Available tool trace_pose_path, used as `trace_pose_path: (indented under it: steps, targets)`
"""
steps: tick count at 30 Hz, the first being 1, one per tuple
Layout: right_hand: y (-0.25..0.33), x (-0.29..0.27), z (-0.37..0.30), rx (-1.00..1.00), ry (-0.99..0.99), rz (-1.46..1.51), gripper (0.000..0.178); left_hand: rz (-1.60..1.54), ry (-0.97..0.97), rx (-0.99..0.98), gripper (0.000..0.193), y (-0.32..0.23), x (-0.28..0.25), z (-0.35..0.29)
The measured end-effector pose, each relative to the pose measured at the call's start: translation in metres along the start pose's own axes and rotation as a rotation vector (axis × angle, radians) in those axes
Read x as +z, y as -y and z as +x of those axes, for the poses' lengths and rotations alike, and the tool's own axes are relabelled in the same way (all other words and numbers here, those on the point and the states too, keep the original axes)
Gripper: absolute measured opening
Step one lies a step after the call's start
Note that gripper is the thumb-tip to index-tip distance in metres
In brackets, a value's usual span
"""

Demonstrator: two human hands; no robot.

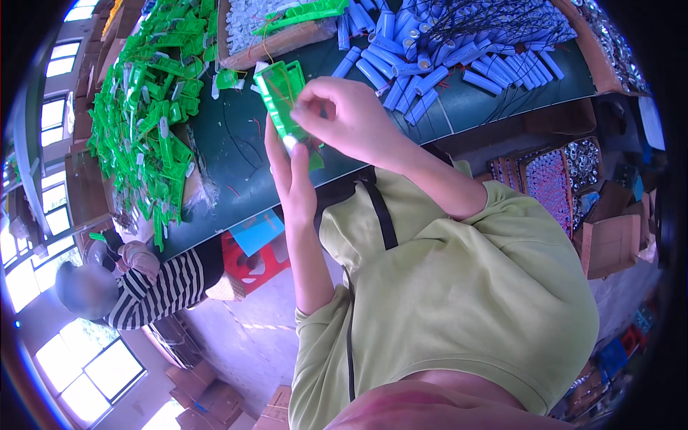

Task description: Assembling plastic housing components with batteries and circuit boards on a factory production line.

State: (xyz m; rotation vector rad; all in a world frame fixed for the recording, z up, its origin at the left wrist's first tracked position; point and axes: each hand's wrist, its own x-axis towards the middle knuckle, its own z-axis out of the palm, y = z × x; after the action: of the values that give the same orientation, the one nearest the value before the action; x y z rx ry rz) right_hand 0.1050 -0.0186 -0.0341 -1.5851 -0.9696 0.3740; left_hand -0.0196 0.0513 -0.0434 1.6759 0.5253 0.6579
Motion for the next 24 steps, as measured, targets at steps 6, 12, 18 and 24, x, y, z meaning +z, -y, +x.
trace_pose_path:
  steps: [6, 12, 18, 24]
  targets:
    - [-0.016, 0.016, 0.003, 0.171, 0.027, 0.522, 0.015, 0.052, -0.057, 0.010, 0.050, 0.003, 0.005, -0.002]
    - [-0.021, 0.030, -0.001, 0.071, 0.034, 0.381, 0.015, 0.001, -0.197, 0.018, 0.048, 0.009, 0.006, 0.006]
    - [-0.024, 0.030, 0.006, 0.216, 0.065, 0.612, 0.015, 0.214, -0.163, 0.035, 0.047, 0.004, 0.013, 0.006]
    - [-0.035, 0.037, 0.006, 0.242, 0.053, 0.639, 0.013, 0.151, -0.156, -0.019, 0.045, 0.013, 0.008, 0.001]
